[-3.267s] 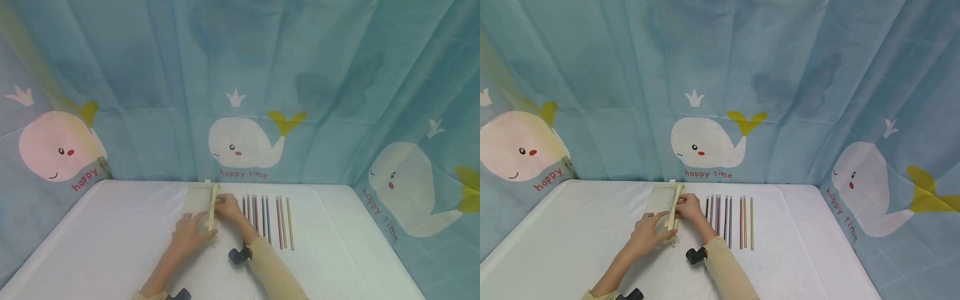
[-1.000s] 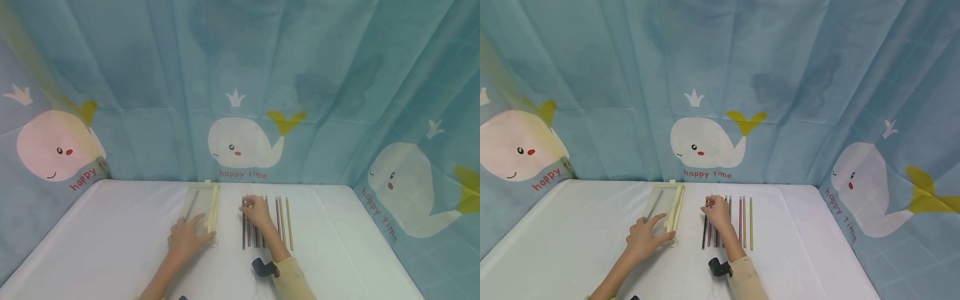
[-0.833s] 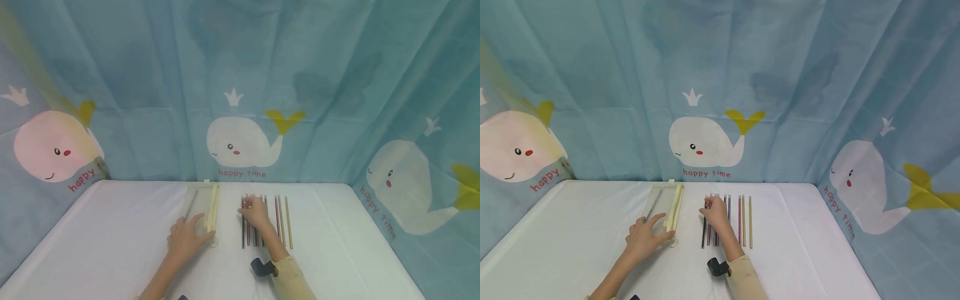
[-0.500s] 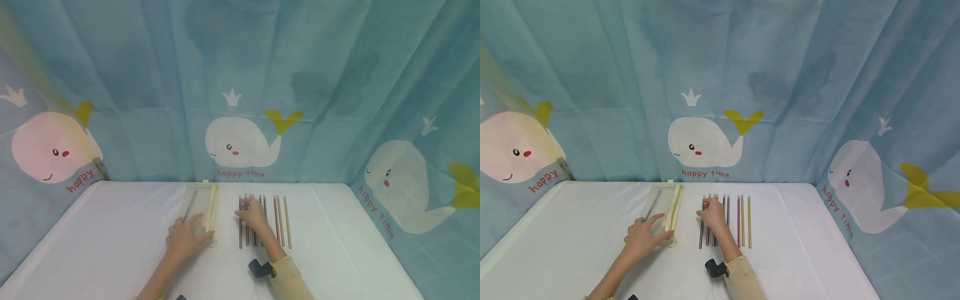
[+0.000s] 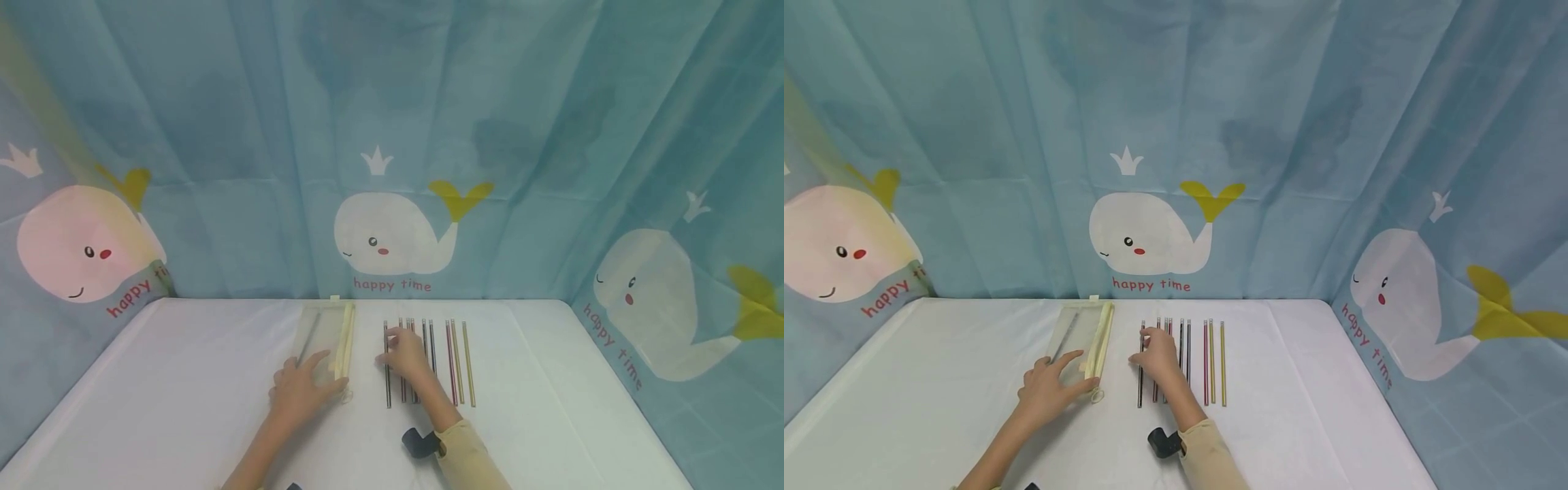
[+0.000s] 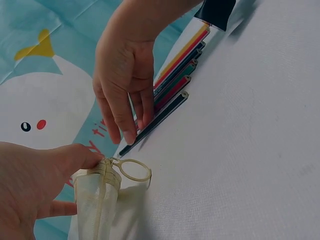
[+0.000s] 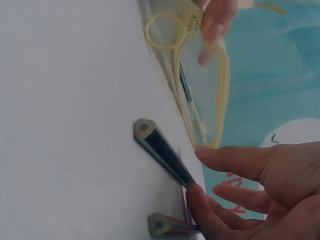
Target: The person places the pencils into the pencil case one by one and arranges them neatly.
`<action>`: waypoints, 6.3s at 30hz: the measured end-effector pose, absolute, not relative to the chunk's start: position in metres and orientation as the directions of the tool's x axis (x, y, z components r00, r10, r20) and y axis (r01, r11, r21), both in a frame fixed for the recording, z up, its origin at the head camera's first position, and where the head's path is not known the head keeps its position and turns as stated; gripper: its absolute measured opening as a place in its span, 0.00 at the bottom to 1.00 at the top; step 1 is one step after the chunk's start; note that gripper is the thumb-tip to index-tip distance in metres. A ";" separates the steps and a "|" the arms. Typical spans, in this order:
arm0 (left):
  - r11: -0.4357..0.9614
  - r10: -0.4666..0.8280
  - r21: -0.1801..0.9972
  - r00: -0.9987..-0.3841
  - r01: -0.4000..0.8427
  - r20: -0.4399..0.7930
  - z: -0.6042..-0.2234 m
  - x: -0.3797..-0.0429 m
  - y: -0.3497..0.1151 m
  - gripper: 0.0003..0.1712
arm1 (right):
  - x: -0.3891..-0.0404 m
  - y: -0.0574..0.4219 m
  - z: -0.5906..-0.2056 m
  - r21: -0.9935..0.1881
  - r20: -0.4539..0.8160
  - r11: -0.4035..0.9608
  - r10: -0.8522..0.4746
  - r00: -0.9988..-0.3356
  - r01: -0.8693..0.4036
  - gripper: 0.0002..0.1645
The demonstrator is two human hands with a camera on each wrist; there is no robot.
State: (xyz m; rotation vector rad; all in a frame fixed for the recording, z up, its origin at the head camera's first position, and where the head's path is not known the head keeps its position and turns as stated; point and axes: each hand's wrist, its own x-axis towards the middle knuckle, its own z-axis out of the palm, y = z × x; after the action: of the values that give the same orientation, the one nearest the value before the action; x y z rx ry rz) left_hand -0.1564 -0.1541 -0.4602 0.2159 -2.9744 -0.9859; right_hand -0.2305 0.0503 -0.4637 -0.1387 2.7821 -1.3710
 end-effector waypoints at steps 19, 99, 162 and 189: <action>0.800 -0.127 0.587 -0.991 -0.123 -0.035 -0.462 -0.157 -0.155 0.45 | -0.235 0.047 -0.470 -0.719 0.016 0.691 -0.090 -0.996 -0.074 0.31; 0.795 -0.124 0.595 -0.992 -0.118 -0.032 -0.461 -0.154 -0.155 0.45 | -0.257 0.021 -0.461 -0.890 -0.072 0.449 -0.299 -0.952 -0.074 0.25; 0.792 -0.133 0.602 -0.991 -0.103 0.006 -0.461 -0.154 -0.153 0.44 | -0.273 -0.012 -0.470 -0.915 -0.081 0.399 -0.328 -0.941 -0.061 0.27; 0.795 -0.133 0.596 -0.991 -0.116 -0.015 -0.462 -0.155 -0.152 0.47 | -0.251 0.055 -0.462 -0.947 -0.020 0.314 -0.266 -0.964 -0.067 0.23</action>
State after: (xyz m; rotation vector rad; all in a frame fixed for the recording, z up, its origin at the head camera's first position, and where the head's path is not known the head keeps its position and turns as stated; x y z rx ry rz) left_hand -0.1553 -0.1518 -0.4621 0.2048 -2.9495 -0.9759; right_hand -0.2514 0.0547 -0.4623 -0.3081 2.4014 -1.7175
